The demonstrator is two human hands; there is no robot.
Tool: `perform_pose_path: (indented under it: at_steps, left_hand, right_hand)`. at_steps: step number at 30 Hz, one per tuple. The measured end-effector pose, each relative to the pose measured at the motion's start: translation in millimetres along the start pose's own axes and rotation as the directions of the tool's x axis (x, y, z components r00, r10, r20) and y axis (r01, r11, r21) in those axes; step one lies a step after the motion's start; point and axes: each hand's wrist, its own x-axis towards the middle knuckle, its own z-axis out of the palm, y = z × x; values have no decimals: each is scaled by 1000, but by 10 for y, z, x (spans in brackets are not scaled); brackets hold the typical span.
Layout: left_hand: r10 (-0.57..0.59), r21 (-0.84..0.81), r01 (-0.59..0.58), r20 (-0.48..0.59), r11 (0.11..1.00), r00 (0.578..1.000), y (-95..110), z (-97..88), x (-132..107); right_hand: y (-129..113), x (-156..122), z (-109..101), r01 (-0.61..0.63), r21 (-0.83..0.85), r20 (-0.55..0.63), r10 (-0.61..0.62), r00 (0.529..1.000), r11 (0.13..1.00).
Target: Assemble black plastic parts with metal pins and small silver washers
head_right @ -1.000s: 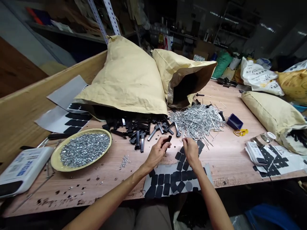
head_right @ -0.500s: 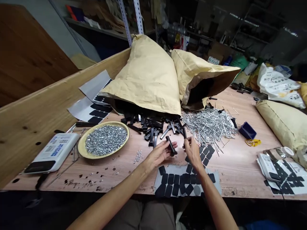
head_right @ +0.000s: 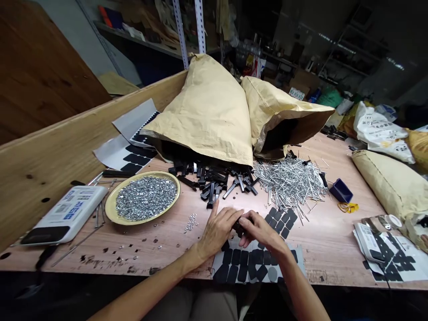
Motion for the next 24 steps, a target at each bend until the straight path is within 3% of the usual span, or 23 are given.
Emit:
perform_pose_path:
  at_steps: [2, 4, 5, 7, 10, 12, 14, 17, 19, 21, 24]
  left_hand:
    - [-213, -211, 210, 9, 955, 977, -63, 19, 59]
    - [-476, -447, 467, 101, 763, 874, -111, 33, 115]
    - [-556, -537, 555, 181, 635, 811, -126, 31, 134]
    - [-609, -658, 635, 323, 405, 724, -134, 2, 156]
    - [-622, -788, 590, 375, 177, 687, -122, -66, 187]
    - [-654, -848, 523, 351, 81, 670, -115, -92, 234]
    - [-681, -895, 445, 314, 20, 661, -114, -81, 303]
    - [-664, -909, 398, 375, -126, 647, -115, -3, 399]
    - [-620, -872, 430, 474, -233, 626, -116, 52, 429]
    - [-595, -853, 448, 512, -268, 619, -121, 72, 428]
    - [-606, -857, 440, 505, -268, 615, -137, 20, 399]
  right_hand:
    - [-23, 195, -141, 34, -251, -141, -72, 987, 967]
    - [-34, 488, -289, -25, -602, -351, -236, 906, 798]
    - [-37, 646, -358, -73, -731, -376, -311, 873, 678]
    - [-37, 929, -473, -105, -875, -318, -398, 860, 472]
    - [-33, 1130, -549, -25, -933, -196, -451, 870, 358]
    - [-22, 1080, -515, 6, -927, -197, -500, 844, 375]
    - [-5, 928, -417, 76, -869, -224, -527, 820, 488]
    - [16, 703, -239, 268, -608, -160, -446, 881, 747]
    - [22, 673, -182, 275, -429, -129, -360, 924, 860]
    - [28, 759, -199, 183, -441, -247, -315, 916, 879]
    - [46, 982, -276, -42, -643, -444, -328, 834, 764]
